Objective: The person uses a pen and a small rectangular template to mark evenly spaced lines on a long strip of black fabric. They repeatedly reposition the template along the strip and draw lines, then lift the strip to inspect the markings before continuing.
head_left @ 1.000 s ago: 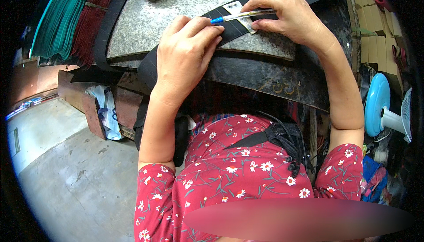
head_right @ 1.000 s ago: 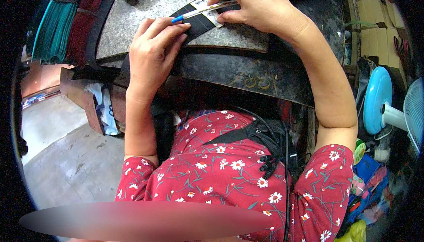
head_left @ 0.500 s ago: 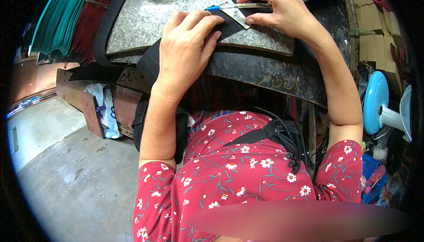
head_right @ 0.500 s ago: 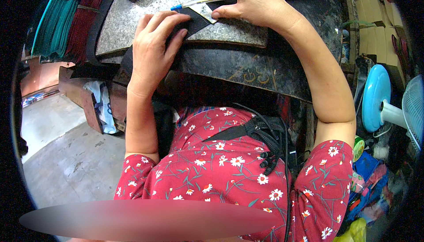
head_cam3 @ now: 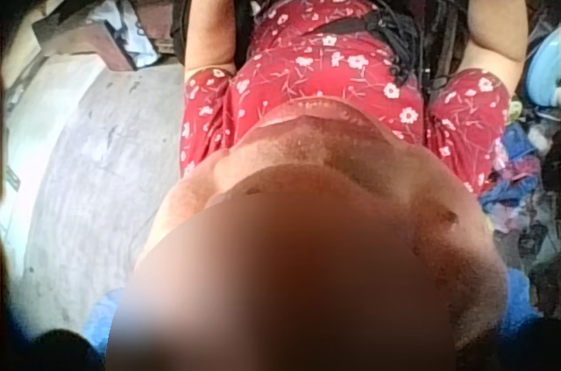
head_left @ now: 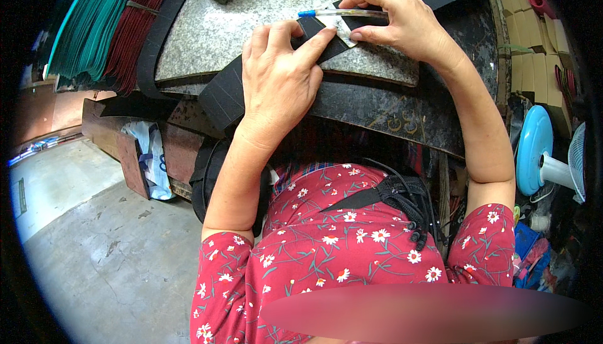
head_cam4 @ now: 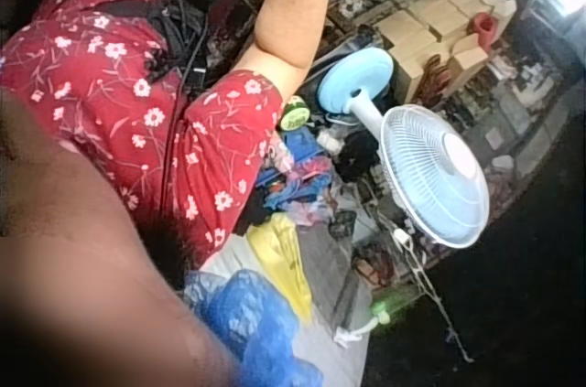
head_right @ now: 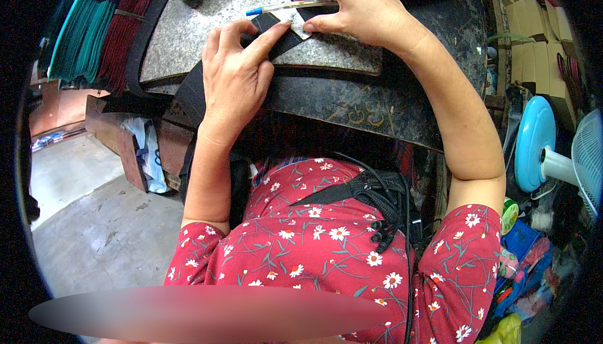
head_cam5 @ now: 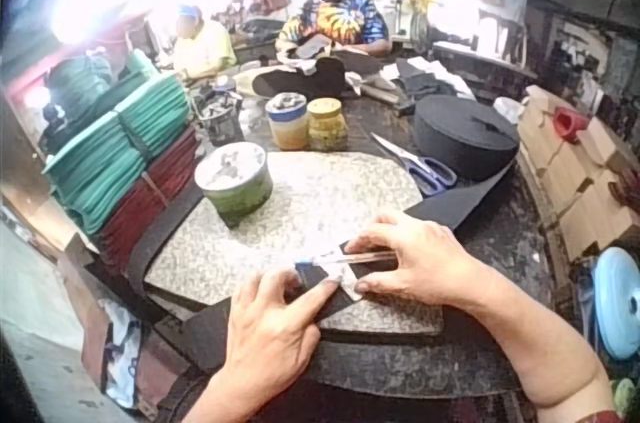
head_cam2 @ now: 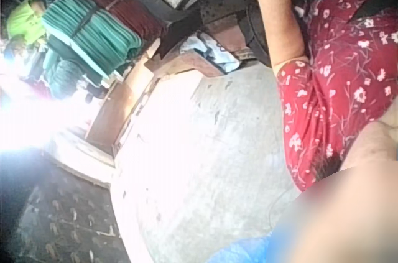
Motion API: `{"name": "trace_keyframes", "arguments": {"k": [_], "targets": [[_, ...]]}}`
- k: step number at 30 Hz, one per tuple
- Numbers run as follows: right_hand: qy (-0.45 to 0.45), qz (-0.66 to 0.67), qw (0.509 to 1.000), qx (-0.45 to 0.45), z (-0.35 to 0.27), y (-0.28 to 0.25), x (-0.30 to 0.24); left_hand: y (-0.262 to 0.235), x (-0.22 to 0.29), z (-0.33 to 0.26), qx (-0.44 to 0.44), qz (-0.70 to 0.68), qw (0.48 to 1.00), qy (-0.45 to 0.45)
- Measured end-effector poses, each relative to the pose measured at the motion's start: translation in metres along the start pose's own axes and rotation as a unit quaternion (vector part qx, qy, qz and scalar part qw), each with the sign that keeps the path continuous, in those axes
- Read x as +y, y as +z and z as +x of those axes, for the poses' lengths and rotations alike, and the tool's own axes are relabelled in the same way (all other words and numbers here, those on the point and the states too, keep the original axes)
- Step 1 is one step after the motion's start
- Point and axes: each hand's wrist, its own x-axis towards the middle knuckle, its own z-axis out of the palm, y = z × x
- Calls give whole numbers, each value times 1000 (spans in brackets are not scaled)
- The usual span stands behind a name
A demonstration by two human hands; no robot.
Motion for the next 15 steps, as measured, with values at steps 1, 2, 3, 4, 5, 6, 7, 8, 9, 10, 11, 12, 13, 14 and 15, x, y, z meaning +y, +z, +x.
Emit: {"name": "trace_keyframes", "arguments": {"k": [1,2,3,4,5,6,7,8,9,10,11,12,13,14,15], "targets": [[16,17,1000,-7,0,0,0,1,0,0,3,-1,1000,1],[10,10,1000,-9,1,-1,0,1,0,-1,5,0,1000,0],[4,4,1000,-12,2,-1,0,2,0,-1,5,3,1000,-1],[-2,-3,1000,-14,2,-2,0,2,-1,-1,4,-1,1000,-1],[-8,1,1000,-16,3,-3,0,2,-1,-2,1,-2,1000,-3],[-14,4,1000,-18,3,-4,-1,2,-1,-2,-1,-4,1000,-4],[-20,7,1000,-20,3,-6,-1,2,-1,-2,-2,-2,1000,-5],[-1,15,999,-29,4,-7,-2,2,-1,-2,-3,0,1000,-5],[19,23,999,-38,3,-9,-4,2,-1,-2,-5,1,1000,-6],[39,30,998,-48,3,-10,-5,2,-1,-2,-3,2,1000,-5],[42,39,997,-50,3,-11,-7,2,-1,-2,-2,2,1000,-3],[44,46,997,-52,3,-12,-8,2,-2,-2,0,2,1000,-1],[46,54,996,-54,4,-13,-9,2,-2,-2,-5,0,1000,-4],[50,54,996,-57,4,-14,-11,1,-2,-2,-5,-1,1000,-2],[54,54,995,-60,5,-14,-11,1,-2,-2,-4,0,1000,0]]}}
